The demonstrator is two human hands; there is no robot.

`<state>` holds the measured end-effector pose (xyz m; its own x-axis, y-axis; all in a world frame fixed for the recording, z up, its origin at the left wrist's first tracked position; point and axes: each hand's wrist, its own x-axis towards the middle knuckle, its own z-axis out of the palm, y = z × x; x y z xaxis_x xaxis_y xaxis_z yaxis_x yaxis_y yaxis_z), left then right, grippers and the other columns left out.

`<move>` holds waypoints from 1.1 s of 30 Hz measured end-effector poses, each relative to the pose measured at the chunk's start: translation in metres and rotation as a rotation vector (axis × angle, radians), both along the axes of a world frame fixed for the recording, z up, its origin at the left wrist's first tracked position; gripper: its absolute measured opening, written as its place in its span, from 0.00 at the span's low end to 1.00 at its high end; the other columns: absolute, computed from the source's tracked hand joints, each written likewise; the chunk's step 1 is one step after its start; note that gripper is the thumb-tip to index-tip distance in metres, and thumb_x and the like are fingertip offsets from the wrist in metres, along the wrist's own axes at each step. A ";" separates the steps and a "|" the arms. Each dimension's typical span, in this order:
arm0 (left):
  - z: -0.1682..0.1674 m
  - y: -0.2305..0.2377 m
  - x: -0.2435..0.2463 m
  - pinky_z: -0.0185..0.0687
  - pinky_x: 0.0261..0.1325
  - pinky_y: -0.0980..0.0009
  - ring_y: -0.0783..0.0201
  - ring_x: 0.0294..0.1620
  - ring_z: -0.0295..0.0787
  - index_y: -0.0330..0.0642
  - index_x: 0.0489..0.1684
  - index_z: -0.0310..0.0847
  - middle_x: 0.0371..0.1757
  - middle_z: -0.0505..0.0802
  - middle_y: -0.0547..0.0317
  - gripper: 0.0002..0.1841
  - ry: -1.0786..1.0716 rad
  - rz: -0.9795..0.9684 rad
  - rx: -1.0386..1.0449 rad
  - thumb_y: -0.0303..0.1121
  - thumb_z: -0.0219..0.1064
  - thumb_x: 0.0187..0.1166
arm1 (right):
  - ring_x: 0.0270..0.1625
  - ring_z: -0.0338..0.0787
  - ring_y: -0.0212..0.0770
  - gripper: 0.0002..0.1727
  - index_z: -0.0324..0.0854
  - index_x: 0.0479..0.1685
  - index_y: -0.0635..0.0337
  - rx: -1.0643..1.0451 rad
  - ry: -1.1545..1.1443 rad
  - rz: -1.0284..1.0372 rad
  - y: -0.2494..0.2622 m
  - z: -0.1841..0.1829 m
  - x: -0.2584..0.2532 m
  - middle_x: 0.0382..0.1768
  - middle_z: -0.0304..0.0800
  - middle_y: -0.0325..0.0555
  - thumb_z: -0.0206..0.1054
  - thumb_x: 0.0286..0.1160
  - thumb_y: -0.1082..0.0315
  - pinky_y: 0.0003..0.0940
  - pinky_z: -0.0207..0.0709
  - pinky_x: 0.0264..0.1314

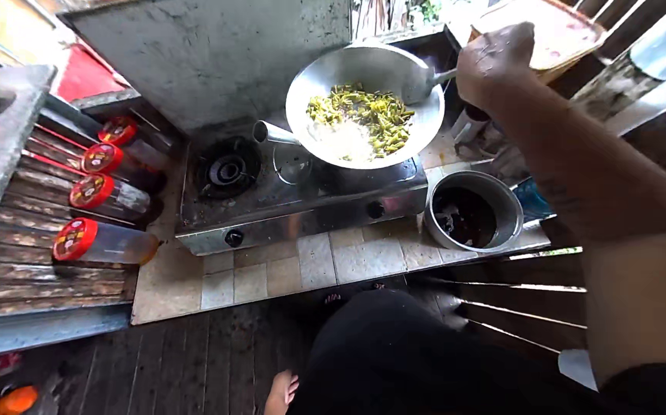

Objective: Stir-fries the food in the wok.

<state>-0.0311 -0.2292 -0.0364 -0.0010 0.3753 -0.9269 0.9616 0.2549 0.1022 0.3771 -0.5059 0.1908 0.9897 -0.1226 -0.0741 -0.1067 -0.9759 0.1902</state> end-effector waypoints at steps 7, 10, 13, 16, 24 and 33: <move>-0.033 -0.016 -0.037 0.59 0.86 0.51 0.41 0.85 0.68 0.20 0.80 0.64 0.83 0.73 0.28 0.22 0.013 -0.055 0.029 0.28 0.46 0.95 | 0.66 0.86 0.73 0.18 0.89 0.66 0.52 0.240 -0.006 0.310 -0.022 -0.068 0.035 0.63 0.88 0.68 0.61 0.83 0.67 0.76 0.74 0.60; 0.023 -0.029 -0.014 0.59 0.86 0.55 0.44 0.85 0.68 0.19 0.80 0.65 0.84 0.72 0.29 0.22 0.090 -0.096 0.040 0.27 0.45 0.95 | 0.60 0.85 0.81 0.16 0.87 0.62 0.61 0.148 -0.135 0.392 -0.035 -0.044 0.027 0.61 0.83 0.79 0.61 0.81 0.74 0.78 0.73 0.54; 0.023 -0.022 -0.017 0.60 0.85 0.56 0.46 0.85 0.69 0.21 0.82 0.63 0.84 0.73 0.31 0.23 0.137 -0.093 0.038 0.30 0.44 0.96 | 0.57 0.86 0.80 0.09 0.85 0.45 0.75 -0.053 -0.105 0.262 -0.037 -0.017 0.019 0.51 0.86 0.79 0.64 0.76 0.77 0.75 0.73 0.51; -0.025 0.000 -0.041 0.63 0.84 0.56 0.49 0.83 0.72 0.25 0.83 0.64 0.83 0.75 0.35 0.24 0.132 -0.047 0.034 0.34 0.42 0.97 | 0.61 0.84 0.79 0.13 0.84 0.41 0.76 -0.139 0.139 0.088 -0.031 0.011 0.012 0.51 0.86 0.78 0.69 0.77 0.69 0.79 0.70 0.53; -0.048 0.030 -0.057 0.64 0.83 0.54 0.46 0.83 0.73 0.23 0.81 0.66 0.82 0.76 0.32 0.23 0.057 -0.040 0.047 0.32 0.43 0.97 | 0.65 0.86 0.73 0.17 0.91 0.56 0.58 0.304 0.211 0.190 -0.005 -0.064 0.034 0.56 0.91 0.68 0.61 0.86 0.59 0.81 0.71 0.58; -0.027 0.062 -0.040 0.64 0.84 0.59 0.50 0.83 0.73 0.24 0.82 0.67 0.83 0.76 0.36 0.23 0.186 -0.329 -0.032 0.28 0.41 0.96 | 0.58 0.85 0.82 0.13 0.85 0.55 0.73 -0.066 -0.162 0.310 0.023 -0.020 -0.015 0.58 0.83 0.82 0.60 0.75 0.80 0.78 0.72 0.53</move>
